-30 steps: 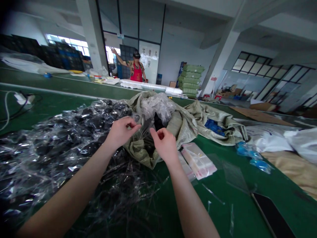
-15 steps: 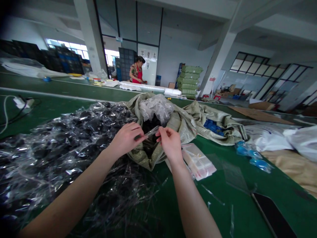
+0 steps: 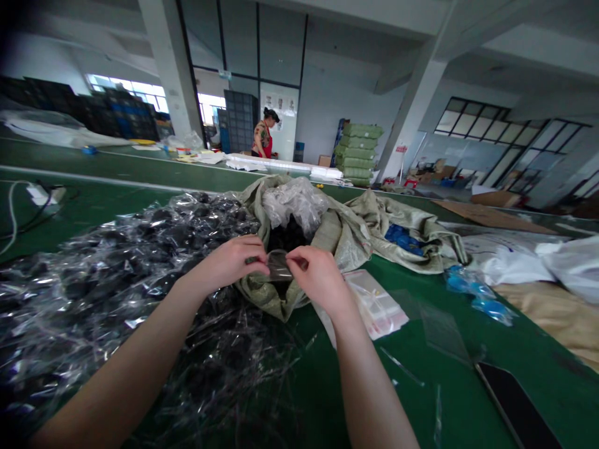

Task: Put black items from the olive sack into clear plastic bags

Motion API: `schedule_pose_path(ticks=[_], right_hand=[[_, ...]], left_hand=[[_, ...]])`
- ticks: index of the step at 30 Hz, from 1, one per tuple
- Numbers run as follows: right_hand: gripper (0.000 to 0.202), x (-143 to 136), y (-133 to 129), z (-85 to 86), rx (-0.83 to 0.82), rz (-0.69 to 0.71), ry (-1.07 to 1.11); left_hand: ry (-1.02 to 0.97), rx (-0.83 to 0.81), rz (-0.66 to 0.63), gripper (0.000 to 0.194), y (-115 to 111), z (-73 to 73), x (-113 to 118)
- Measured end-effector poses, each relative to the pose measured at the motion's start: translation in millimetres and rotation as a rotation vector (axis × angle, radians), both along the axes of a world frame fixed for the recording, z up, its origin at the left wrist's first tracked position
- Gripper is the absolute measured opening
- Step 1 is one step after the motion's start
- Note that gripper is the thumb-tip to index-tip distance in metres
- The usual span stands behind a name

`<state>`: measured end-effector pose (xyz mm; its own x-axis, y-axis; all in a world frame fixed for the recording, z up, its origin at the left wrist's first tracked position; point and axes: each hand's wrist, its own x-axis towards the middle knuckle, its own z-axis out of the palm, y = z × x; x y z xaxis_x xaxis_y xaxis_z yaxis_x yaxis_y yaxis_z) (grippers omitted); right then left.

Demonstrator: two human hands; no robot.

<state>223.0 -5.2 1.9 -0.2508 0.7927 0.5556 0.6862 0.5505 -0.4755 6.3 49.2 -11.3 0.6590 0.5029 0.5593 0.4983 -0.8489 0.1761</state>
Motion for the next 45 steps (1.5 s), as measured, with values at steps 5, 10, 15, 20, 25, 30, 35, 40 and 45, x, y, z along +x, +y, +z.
schedule_pose_path(ticks=[5,10,15,20,25,30,35,40,45], right_hand=[[0.009,-11,0,-4.2,0.055,-0.228,0.117],[0.010,-24,-6,-7.0,0.152,-0.317,0.135],[0.010,-31,-10,-11.2,0.190,-0.283,0.143],[0.012,-36,-15,-10.2,0.241,-0.303,0.152],[0.010,-42,-24,-2.3,0.329,-0.339,0.163],[0.011,-43,-29,2.5,0.340,-0.343,0.163],[0.010,-40,-27,2.6,0.294,-0.361,0.188],[0.011,-39,-28,3.1,0.280,-0.352,0.205],[0.010,-40,-30,4.2,0.271,-0.338,0.216]], left_hand=[[-0.299,-0.040,0.363,0.024,-17,2.2,14],[-0.275,-0.286,0.402,0.043,-39,6.4,34],[-0.301,-0.326,0.434,0.035,-42,5.3,39],[-0.365,-0.323,0.374,0.030,-46,9.3,36],[-0.408,-0.290,0.344,0.030,-58,16.0,36],[-0.407,-0.225,0.339,0.030,-65,21.0,36],[-0.408,-0.213,0.338,0.029,-63,20.7,34],[-0.406,-0.191,0.344,0.030,-64,22.2,34],[-0.385,-0.186,0.352,0.030,-67,23.5,34]])
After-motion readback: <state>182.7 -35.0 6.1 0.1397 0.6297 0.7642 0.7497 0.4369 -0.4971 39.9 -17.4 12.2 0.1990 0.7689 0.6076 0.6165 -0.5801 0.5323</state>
